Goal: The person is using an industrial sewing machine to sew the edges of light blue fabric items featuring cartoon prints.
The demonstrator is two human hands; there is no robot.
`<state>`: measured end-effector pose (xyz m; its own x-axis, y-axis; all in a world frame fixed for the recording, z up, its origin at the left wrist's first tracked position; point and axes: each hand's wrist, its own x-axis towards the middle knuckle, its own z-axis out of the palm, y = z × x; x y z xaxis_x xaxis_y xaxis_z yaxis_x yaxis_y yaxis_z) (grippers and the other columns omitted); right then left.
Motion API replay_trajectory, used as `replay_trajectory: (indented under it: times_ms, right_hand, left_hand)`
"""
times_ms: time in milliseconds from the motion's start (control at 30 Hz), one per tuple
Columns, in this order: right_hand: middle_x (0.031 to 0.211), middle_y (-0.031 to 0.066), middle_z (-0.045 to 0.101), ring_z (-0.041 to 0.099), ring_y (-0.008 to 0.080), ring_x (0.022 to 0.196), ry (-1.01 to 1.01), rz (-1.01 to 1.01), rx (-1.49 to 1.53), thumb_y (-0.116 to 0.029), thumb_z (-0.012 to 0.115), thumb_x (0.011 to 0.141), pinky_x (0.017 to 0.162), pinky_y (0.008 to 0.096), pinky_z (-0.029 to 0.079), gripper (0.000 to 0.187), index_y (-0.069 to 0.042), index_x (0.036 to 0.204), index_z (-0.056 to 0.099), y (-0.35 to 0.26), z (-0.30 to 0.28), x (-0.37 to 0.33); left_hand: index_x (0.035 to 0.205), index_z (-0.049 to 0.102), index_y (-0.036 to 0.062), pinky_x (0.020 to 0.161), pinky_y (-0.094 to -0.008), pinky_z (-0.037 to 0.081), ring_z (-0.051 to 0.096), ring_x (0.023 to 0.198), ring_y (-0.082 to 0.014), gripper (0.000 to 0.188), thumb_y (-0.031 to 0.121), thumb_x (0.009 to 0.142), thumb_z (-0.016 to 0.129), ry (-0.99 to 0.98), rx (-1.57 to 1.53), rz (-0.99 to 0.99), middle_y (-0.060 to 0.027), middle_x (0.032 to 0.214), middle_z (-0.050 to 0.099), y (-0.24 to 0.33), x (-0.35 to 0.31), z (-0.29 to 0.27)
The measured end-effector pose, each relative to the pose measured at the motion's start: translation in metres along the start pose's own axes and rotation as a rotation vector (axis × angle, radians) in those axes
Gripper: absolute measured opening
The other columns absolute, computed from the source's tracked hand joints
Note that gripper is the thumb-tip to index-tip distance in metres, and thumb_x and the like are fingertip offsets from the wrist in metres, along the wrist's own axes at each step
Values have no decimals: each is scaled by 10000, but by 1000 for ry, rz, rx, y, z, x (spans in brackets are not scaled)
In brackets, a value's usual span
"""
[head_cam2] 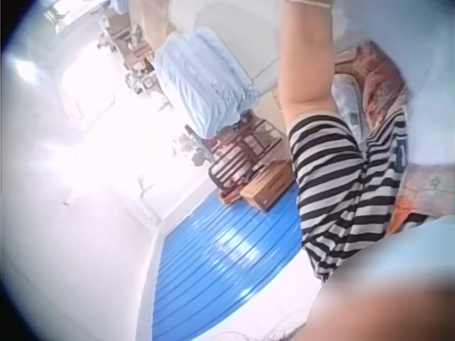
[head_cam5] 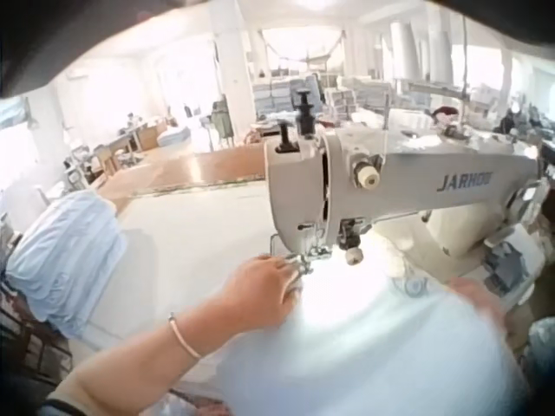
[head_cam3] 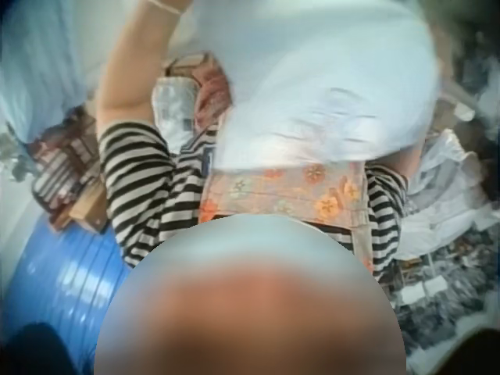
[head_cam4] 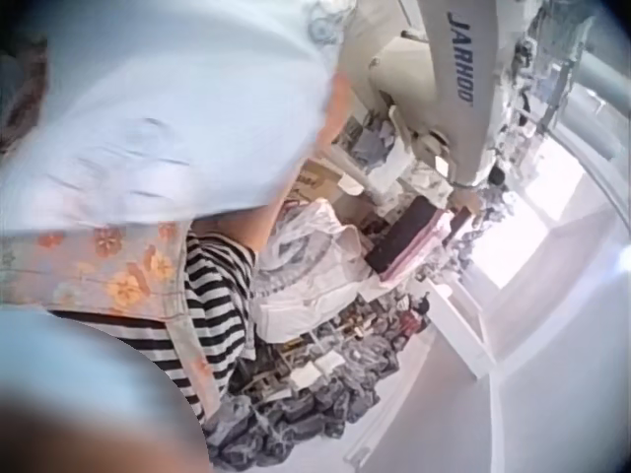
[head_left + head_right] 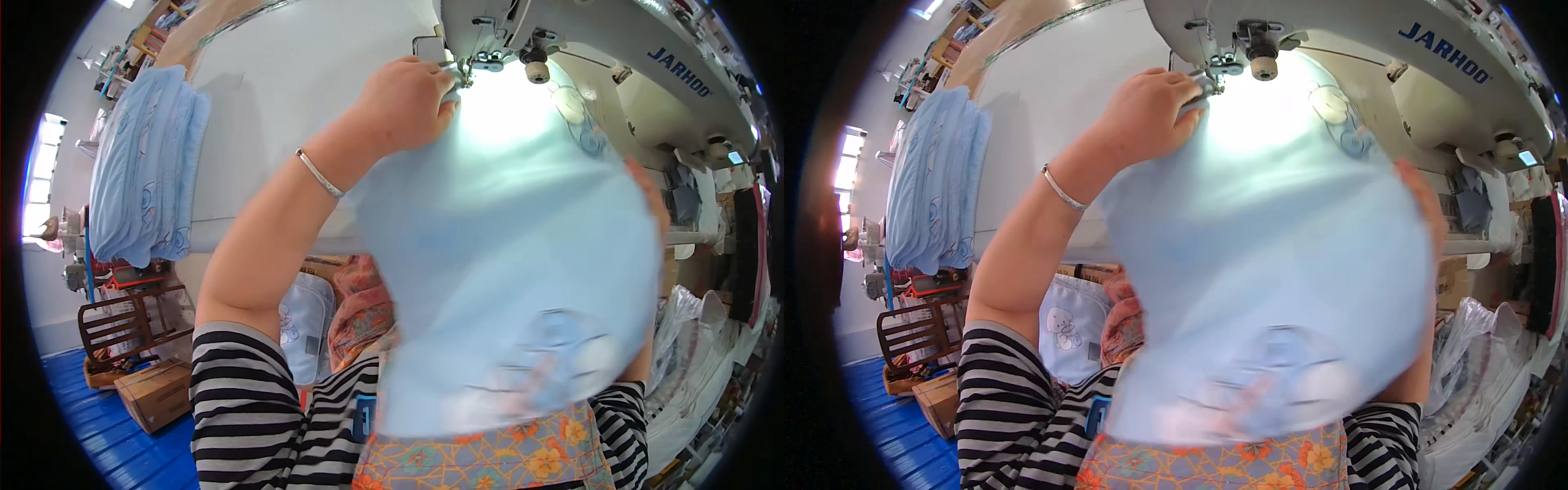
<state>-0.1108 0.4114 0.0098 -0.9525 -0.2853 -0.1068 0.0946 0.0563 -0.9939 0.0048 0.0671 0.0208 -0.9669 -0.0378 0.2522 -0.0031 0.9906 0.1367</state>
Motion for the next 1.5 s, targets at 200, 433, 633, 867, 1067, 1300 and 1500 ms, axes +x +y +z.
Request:
replay_trajectory:
  times_ms: [200,433,633,867,1067,1300,1500]
  right_hand:
    - [1467,148,467,500,228,1293,101,-241,-89,-124,504,967,1079,335,395,489,-7,1438,446,-31,-148,-9]
    - [1478,142,482,494,272,1329,-377,-464,-702,-2,495,856,1120,360,359,610,-28,1463,434,-44,41,13]
    - [1472,142,481,456,322,1352,-599,-761,-1144,-2,543,809,1144,404,342,574,-98,1375,550,-19,82,45]
    - [1381,185,546,495,346,1304,-756,-928,-1242,2,585,748,1103,488,384,519,-66,1262,618,-14,38,-56]
    - [1286,152,622,563,346,1233,-532,-930,-1124,162,474,640,1058,443,446,585,-16,1164,662,-4,13,-21]
    - [1283,155,627,570,342,1229,-506,-968,-1129,168,458,639,1060,437,444,601,-12,1175,662,0,13,6]
    - [1250,142,644,591,338,1189,-477,-1003,-1134,132,491,698,1023,434,474,519,-23,1161,668,-2,17,23]
  left_hand:
    - [1306,591,75,1081,-445,404,496,1288,-339,444,273,908,595,122,43,326,-150,1356,563,-36,-40,12]
    - [1407,480,20,1166,-447,302,376,1403,-371,558,323,949,576,146,-61,1,-236,1485,425,23,-51,39]
    - [1324,546,-8,1145,-459,322,451,1336,-368,579,365,892,647,187,-122,-94,-235,1393,512,36,-46,31]
    - [1147,602,-31,1069,-467,406,527,1247,-362,496,342,832,685,268,-35,107,-232,1235,595,27,-46,28]
    - [1131,595,-54,1052,-465,428,552,1221,-379,504,338,830,695,268,-41,23,-247,1269,592,42,-43,32]
    - [1156,592,-71,1051,-440,436,551,1226,-378,510,310,834,699,259,-40,49,-241,1270,596,29,-34,29]
    - [1184,582,-102,1052,-427,443,552,1228,-368,538,300,844,694,209,-100,22,-229,1249,596,24,-27,27]
